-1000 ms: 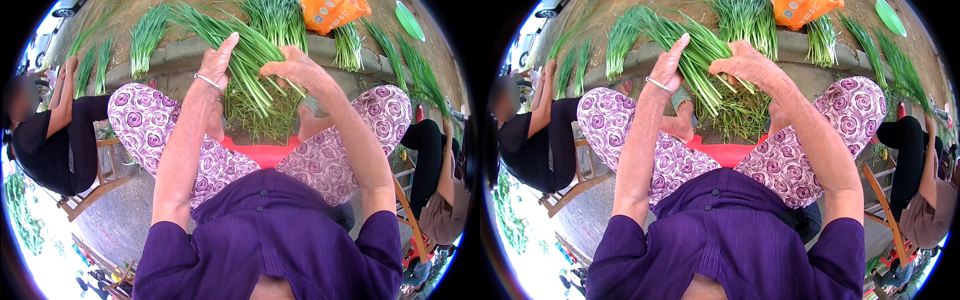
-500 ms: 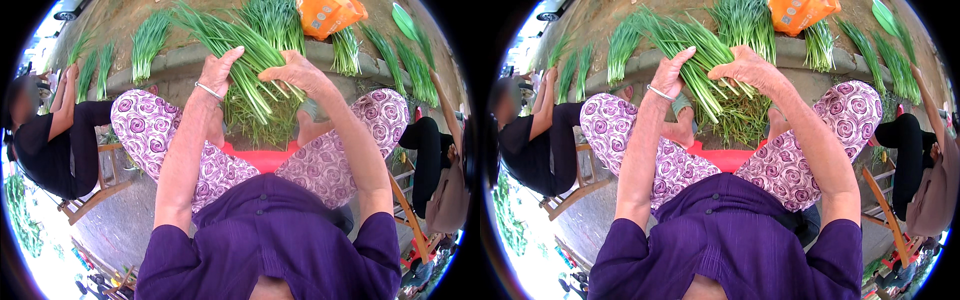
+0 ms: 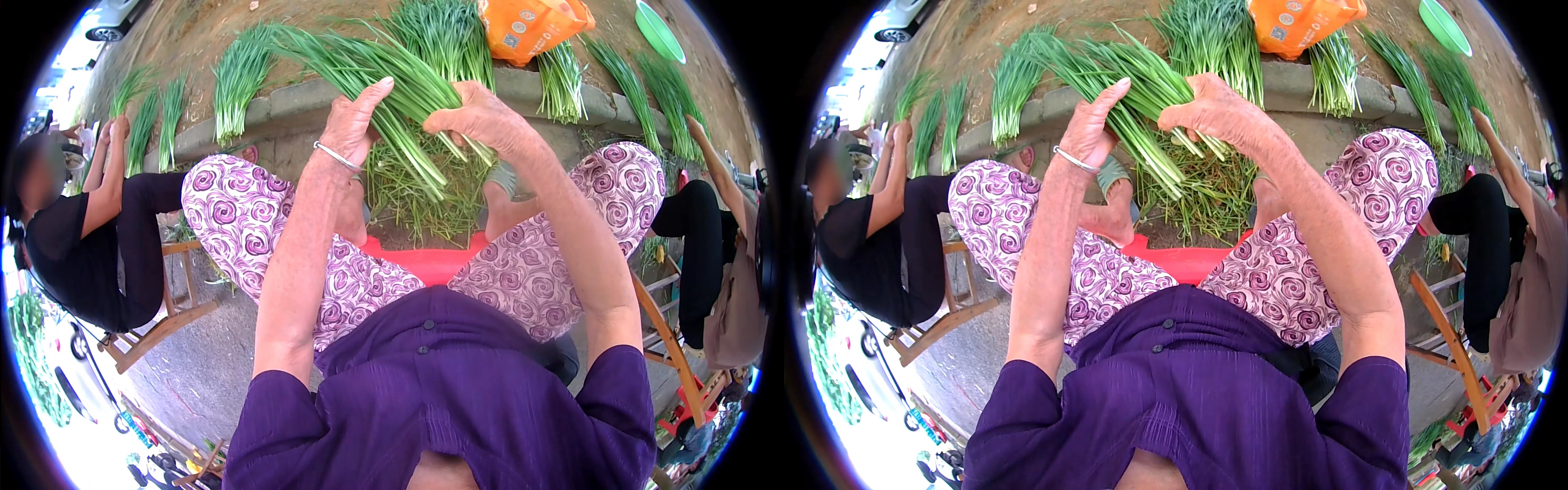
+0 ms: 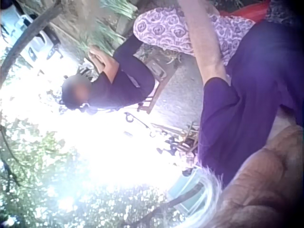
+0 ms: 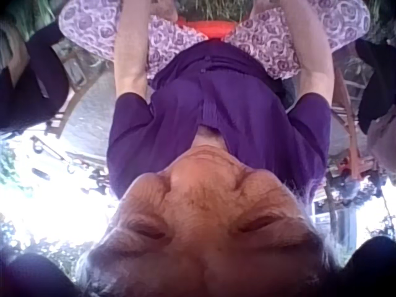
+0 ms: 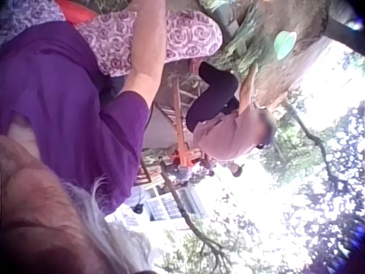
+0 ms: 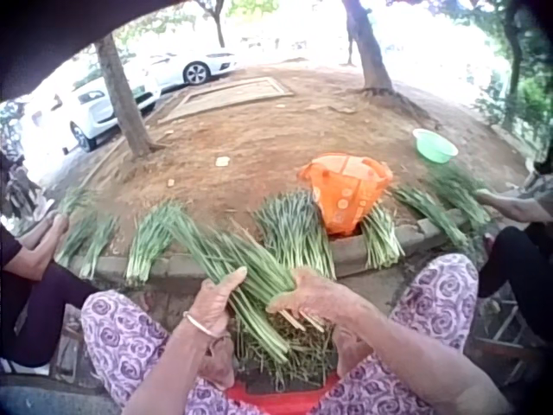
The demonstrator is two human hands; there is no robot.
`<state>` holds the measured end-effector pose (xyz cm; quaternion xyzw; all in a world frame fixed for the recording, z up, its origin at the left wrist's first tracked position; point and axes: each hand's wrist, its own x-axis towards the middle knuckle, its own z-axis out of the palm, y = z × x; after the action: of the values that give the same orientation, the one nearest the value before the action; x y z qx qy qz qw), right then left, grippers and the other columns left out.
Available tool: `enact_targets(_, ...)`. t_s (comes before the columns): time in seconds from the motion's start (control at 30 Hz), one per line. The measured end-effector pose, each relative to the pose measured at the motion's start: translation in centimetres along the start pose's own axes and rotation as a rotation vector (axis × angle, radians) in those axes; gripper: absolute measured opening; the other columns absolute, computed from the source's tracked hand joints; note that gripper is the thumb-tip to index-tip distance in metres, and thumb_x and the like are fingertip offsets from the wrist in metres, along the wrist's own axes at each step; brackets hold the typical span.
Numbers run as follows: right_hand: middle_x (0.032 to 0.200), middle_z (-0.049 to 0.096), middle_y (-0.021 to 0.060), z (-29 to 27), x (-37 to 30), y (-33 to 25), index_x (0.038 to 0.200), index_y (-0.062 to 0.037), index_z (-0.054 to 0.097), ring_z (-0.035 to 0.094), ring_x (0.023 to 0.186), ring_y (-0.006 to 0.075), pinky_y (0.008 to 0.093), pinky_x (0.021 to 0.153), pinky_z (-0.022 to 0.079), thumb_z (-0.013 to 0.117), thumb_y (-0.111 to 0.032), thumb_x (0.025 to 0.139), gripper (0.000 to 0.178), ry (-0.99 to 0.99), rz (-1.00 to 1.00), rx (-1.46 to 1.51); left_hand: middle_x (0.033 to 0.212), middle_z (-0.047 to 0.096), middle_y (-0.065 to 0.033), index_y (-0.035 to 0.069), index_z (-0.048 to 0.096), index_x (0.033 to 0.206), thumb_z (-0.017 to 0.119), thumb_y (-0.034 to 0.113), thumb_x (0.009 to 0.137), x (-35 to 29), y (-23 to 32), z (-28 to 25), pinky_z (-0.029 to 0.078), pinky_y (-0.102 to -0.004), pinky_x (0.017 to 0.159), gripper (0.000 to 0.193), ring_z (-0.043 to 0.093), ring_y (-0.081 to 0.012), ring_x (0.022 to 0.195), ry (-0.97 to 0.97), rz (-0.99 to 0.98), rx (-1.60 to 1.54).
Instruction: The person bundles green onions by hand while sitting on a stool, aligning the stalks and removing loose leaves to form neat piles.
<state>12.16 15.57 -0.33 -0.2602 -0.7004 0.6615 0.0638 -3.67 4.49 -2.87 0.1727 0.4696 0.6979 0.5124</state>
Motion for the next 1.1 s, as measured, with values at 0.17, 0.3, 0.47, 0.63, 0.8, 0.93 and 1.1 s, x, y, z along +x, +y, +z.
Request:
enact_targets(0.17, 0.055, 0.053, 0.0, -0.9, -0.1, -0.3, 0.075, -0.0014, 0.062, 0.046, 0.047, 0.0073, 0.0242, 0.044, 0.035, 0.068, -0.02, 0.068, 0.02, 0.043, -0.003, -0.014, 0.093, 0.064, -0.0048, 0.005, 0.06, 0.106, 0.065, 0.017, 0.086, -0.3, 0.5, 0.0, 0.054, -0.0303, 0.067, 0.025, 0.061, -0.0144, 0.077, -0.035, -0.038, 0.074)
enact_targets(0.3, 0.056, 0.055, 0.0003, -1.3, 0.0, 0.4, 0.075, -0.0014, 0.062, 0.047, 0.047, 0.0075, 0.0244, 0.044, 0.036, 0.069, -0.021, 0.067, 0.023, 0.063, -0.021, -0.029, 0.081, 0.061, -0.0008, 0.006, 0.061, 0.103, 0.066, 0.018, 0.085, -0.8, 1.1, 0.7, 0.054, -0.0301, 0.065, 0.021, 0.06, -0.0129, 0.072, -0.043, -0.023, 0.076)
enact_targets(0.47, 0.058, 0.056, 0.0007, -0.4, -0.5, -0.3, 0.075, -0.0011, 0.062, 0.049, 0.049, 0.0076, 0.0236, 0.045, 0.039, 0.068, -0.02, 0.067, 0.022, 0.032, -0.009, 0.007, 0.074, 0.058, 0.0009, 0.009, 0.062, 0.099, 0.067, 0.019, 0.085, -0.7, 0.9, 0.3, 0.052, -0.03, 0.062, 0.018, 0.058, -0.0122, 0.069, -0.06, -0.052, 0.032)
enact_targets(0.63, 0.06, 0.057, 0.0011, 0.0, -0.5, -0.6, 0.077, -0.0015, 0.063, 0.05, 0.051, 0.0077, 0.0236, 0.046, 0.039, 0.069, -0.02, 0.068, 0.021, 0.003, 0.014, 0.008, 0.076, 0.059, -0.0001, 0.01, 0.061, 0.097, 0.066, 0.023, 0.087, 0.3, 0.3, -1.3, 0.052, -0.0302, 0.064, 0.017, 0.059, -0.0133, 0.07, -0.068, -0.065, 0.042)
enact_targets(0.8, 0.063, 0.057, 0.0012, 0.4, -0.7, -0.5, 0.079, -0.0009, 0.064, 0.05, 0.053, 0.0083, 0.0239, 0.047, 0.039, 0.072, -0.022, 0.068, 0.025, 0.022, 0.018, 0.053, 0.103, 0.062, -0.0069, 0.007, 0.056, 0.11, 0.064, 0.028, 0.088, 0.9, -0.4, -0.8, 0.053, -0.037, 0.081, 0.031, 0.061, -0.0193, 0.091, 0.014, -0.021, -0.179)
enact_targets(0.93, 0.064, 0.057, 0.0021, 1.0, -0.7, 0.4, 0.081, 0.0008, 0.064, 0.051, 0.055, 0.0087, 0.0251, 0.048, 0.04, 0.073, -0.024, 0.069, 0.028, 0.006, -0.003, 0.02, 0.113, 0.059, -0.008, 0.006, 0.051, 0.118, 0.064, 0.027, 0.088, 1.2, -1.0, -0.8, 0.051, -0.0417, 0.088, 0.039, 0.058, -0.0215, 0.101, -0.02, 0.031, -0.253)
enact_targets(1.1, 0.063, 0.056, 0.0019, 1.6, -0.7, -0.2, 0.079, 0.0013, 0.064, 0.051, 0.055, 0.0087, 0.0253, 0.049, 0.041, 0.072, -0.023, 0.07, 0.028, 0.044, -0.016, -0.042, 0.113, 0.059, -0.0072, 0.006, 0.051, 0.118, 0.064, 0.026, 0.088, 1.2, -0.9, -0.7, 0.051, -0.0415, 0.089, 0.039, 0.058, -0.021, 0.102, 0.001, 0.06, -0.254)
